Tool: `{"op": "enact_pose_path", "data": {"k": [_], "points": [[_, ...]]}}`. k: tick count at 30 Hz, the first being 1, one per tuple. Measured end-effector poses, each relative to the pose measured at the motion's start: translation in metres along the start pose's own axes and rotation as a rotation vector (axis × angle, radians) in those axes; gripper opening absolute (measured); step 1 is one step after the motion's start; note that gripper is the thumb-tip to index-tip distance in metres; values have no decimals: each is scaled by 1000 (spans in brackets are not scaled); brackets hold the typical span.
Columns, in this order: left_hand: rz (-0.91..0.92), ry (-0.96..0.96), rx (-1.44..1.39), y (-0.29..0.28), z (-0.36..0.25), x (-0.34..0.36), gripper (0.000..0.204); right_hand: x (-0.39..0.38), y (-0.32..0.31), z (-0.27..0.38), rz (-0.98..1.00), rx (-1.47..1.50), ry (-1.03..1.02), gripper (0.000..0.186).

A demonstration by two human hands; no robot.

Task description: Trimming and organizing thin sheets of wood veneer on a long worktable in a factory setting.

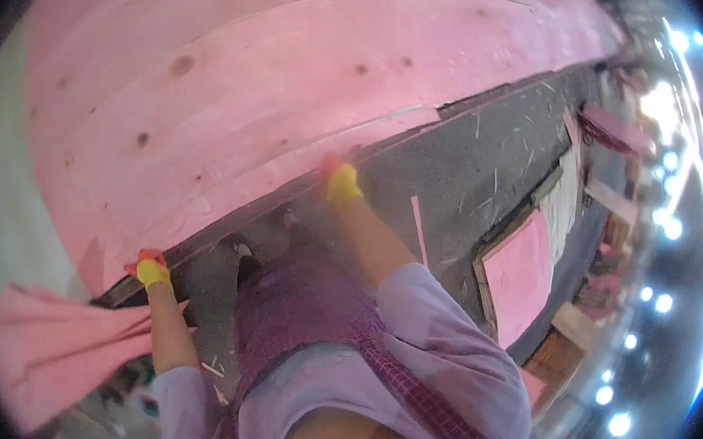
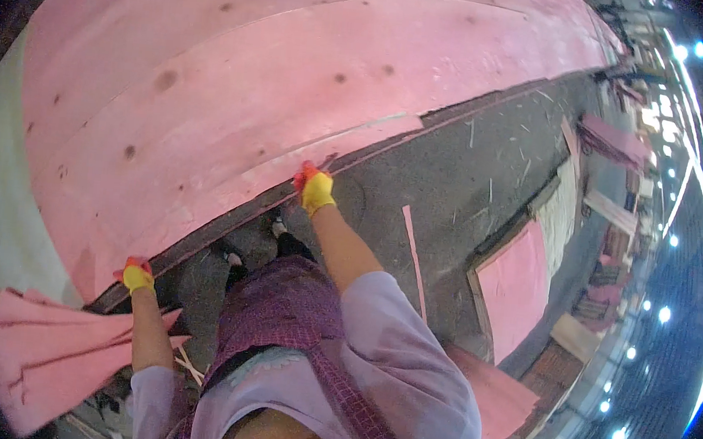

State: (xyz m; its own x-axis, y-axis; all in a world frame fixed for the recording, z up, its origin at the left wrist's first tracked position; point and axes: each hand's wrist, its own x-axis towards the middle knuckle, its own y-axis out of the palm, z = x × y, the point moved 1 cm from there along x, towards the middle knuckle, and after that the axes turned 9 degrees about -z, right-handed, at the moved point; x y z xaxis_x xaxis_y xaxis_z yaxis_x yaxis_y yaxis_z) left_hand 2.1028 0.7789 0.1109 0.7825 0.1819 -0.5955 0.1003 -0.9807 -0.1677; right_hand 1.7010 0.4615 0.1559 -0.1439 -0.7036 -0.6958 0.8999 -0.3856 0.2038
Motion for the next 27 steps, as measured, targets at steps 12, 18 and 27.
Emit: {"op": "enact_pose_path", "data": {"k": [12,18,27], "points": [[-95,39,132,-19,-44,-33,55,-21,33,-10,-189,-204,6,21],[-15,-70,200,-49,-9,47,54,21,4,-32,-44,-535,-200,28],[-49,-46,183,-62,5,23,38,-11,46,7,336,-1905,-626,19]]}}
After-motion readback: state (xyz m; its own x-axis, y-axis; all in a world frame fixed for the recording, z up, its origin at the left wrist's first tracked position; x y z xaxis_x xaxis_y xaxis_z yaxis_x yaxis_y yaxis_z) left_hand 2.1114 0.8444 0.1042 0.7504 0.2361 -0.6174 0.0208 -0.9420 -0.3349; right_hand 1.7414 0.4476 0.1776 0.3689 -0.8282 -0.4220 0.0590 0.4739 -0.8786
